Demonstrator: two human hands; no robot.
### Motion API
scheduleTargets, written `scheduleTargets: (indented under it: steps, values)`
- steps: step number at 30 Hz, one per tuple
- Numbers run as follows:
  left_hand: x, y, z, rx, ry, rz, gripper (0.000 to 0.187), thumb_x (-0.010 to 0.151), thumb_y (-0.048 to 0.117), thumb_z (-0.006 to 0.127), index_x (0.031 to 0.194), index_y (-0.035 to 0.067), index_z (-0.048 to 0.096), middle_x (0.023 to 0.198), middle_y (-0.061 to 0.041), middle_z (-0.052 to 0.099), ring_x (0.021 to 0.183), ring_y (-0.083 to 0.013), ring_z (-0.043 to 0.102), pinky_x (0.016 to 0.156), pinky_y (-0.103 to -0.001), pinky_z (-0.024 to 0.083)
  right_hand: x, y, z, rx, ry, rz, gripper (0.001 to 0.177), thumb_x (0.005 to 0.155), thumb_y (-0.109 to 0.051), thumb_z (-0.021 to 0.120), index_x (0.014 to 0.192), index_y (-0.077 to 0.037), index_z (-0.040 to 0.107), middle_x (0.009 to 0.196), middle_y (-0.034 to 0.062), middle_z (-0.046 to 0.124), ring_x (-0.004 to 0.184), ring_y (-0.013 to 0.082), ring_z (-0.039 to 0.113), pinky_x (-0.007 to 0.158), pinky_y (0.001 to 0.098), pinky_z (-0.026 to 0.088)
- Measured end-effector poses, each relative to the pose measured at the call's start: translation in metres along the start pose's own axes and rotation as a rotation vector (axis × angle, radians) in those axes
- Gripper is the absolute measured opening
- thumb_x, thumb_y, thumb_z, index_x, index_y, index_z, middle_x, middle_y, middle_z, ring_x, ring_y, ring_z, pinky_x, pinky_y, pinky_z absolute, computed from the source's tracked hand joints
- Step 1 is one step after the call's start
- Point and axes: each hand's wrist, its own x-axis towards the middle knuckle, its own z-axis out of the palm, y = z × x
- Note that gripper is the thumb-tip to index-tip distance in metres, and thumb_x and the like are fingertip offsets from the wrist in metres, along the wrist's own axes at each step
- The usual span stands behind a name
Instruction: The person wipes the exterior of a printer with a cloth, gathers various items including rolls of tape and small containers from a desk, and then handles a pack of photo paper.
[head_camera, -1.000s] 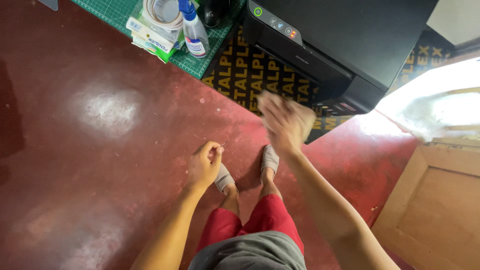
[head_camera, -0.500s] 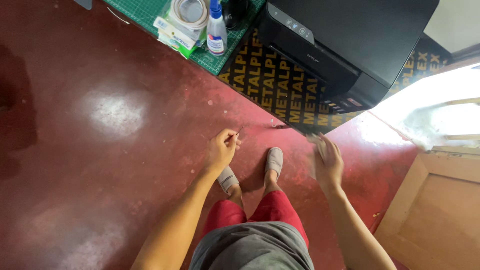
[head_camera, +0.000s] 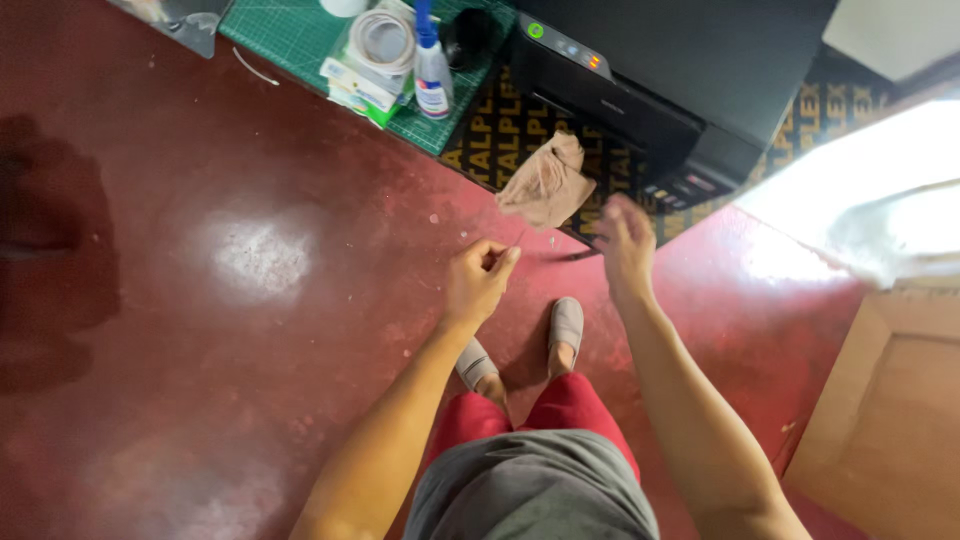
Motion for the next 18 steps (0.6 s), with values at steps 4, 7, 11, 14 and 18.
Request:
scheduleTargets:
  steps: [4,7,11,14,18]
  values:
    - [0.001,-0.003,0.042,0.088,-0.041,0.212,0.017,0.093,0.017,0.077,0.088,0.002,0.074,0.069,-0.002,0.066,0.061,-0.0075,0.054,0.056,-0.027,0.046,-0.059,0.001,-0.020,0.108,-0.228,0.000,0.030,0.103,-0.020,0.059,0.123,0.001,0.068,0.110,0.0063,0.074,0.096,0.0141,0.070,0.085,0.0321,0.059]
    - [-0.004,0.007,0.080,0.075,-0.167,0.216,0.013,0.090,0.016,0.077,0.090,0.003,0.076,0.075,-0.001,0.071,0.065,-0.0068,0.061,0.058,-0.025,0.050,-0.082,-0.014,-0.041,0.222,-0.256,0.023,0.027,0.101,-0.017,0.061,0.118,0.002,0.070,0.104,0.0063,0.074,0.090,0.0132,0.071,0.081,0.0311,0.060]
    - [-0.019,0.020,0.140,0.036,-0.402,0.057,0.015,0.094,0.016,0.075,0.091,0.001,0.076,0.075,-0.005,0.073,0.064,-0.0087,0.063,0.057,-0.025,0.050,-0.089,-0.024,-0.103,0.087,-0.131,-0.009,0.024,0.102,-0.014,0.067,0.111,0.007,0.075,0.091,0.0086,0.072,0.078,0.0148,0.065,0.073,0.0294,0.054]
    - [-0.028,0.018,0.198,-0.083,-0.582,-0.114,0.014,0.096,0.013,0.070,0.097,-0.001,0.072,0.077,-0.009,0.073,0.064,-0.0131,0.067,0.058,-0.028,0.055,-0.084,-0.020,-0.168,0.129,-0.053,-0.005,0.024,0.101,-0.015,0.066,0.106,0.006,0.075,0.088,0.0076,0.073,0.078,0.0134,0.066,0.074,0.0292,0.056]
    - [-0.042,0.011,0.293,-0.210,-0.789,-0.144,0.015,0.100,0.011,0.066,0.103,-0.004,0.070,0.085,-0.011,0.076,0.074,-0.0148,0.073,0.069,-0.030,0.061,-0.080,-0.008,-0.271,0.404,-0.002,0.018,0.025,0.101,-0.019,0.065,0.104,0.004,0.075,0.089,0.0080,0.074,0.080,0.0126,0.069,0.076,0.0284,0.058]
